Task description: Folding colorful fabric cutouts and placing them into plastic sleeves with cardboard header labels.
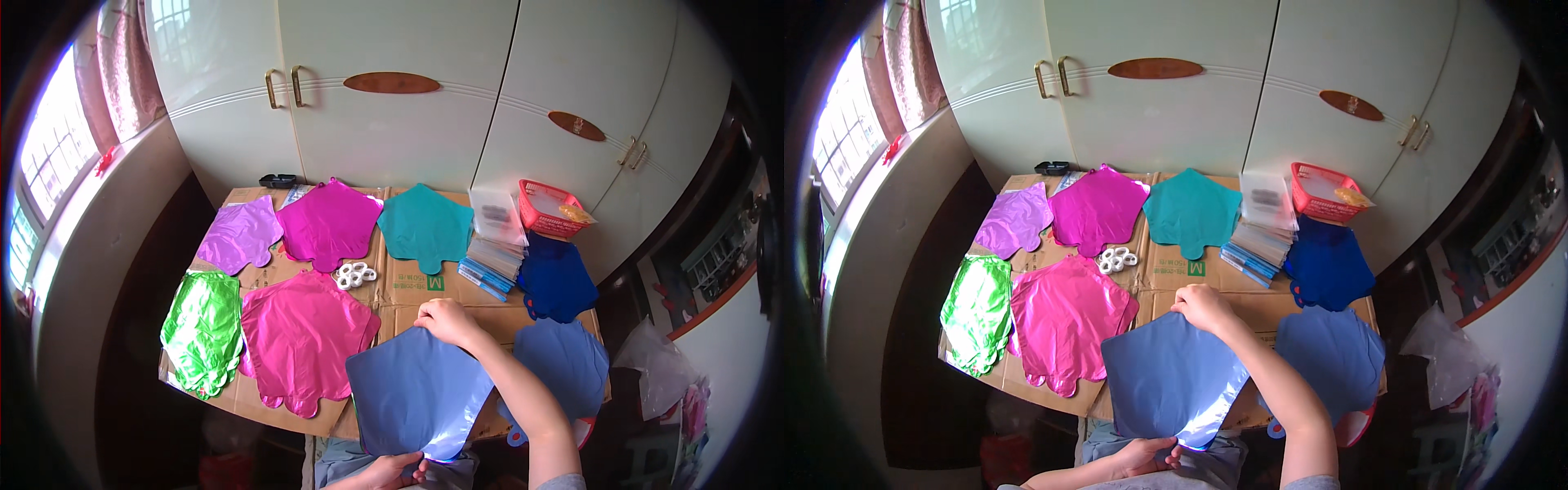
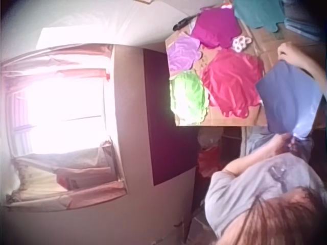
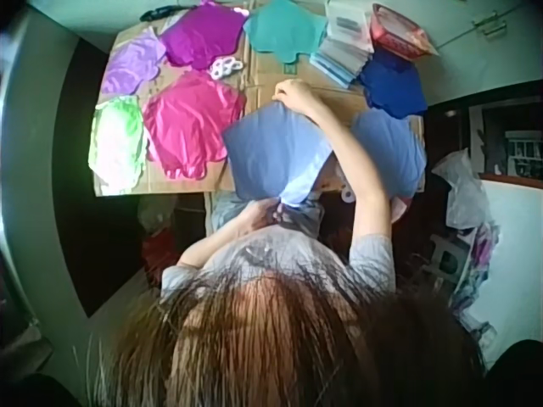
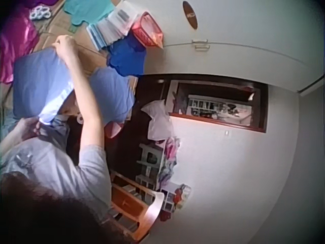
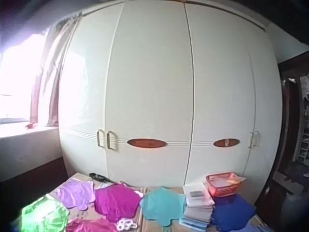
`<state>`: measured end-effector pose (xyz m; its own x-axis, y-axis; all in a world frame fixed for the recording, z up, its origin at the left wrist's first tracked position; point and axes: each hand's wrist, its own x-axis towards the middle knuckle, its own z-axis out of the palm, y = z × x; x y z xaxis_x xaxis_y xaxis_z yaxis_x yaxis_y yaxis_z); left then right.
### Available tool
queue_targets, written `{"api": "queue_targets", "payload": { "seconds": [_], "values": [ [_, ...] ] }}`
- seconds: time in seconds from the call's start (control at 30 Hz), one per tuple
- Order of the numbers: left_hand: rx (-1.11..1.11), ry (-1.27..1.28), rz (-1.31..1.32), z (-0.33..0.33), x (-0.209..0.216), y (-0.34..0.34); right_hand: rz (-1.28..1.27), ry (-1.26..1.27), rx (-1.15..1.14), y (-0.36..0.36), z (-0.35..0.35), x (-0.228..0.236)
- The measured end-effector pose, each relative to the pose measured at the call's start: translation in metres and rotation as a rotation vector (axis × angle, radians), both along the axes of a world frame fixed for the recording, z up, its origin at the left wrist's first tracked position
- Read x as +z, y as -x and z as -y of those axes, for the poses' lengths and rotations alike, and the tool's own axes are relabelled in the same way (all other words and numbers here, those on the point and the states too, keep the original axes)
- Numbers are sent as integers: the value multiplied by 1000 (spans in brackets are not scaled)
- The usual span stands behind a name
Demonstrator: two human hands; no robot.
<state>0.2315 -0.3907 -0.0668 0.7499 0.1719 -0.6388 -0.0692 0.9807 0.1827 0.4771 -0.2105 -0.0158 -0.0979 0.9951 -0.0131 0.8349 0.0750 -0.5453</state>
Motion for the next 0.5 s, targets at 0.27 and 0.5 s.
{"api": "queue_targets", "payload": {
  "seconds": [0.27, 0.5],
  "values": [
    [-69, -94, 3, -8, 17, -6, -29, -66, 4, -20, -1, 20],
    [-22, -137, -44, -44, 35, -52, 218, -302, -38, -49, -18, 24]
  ]
}}
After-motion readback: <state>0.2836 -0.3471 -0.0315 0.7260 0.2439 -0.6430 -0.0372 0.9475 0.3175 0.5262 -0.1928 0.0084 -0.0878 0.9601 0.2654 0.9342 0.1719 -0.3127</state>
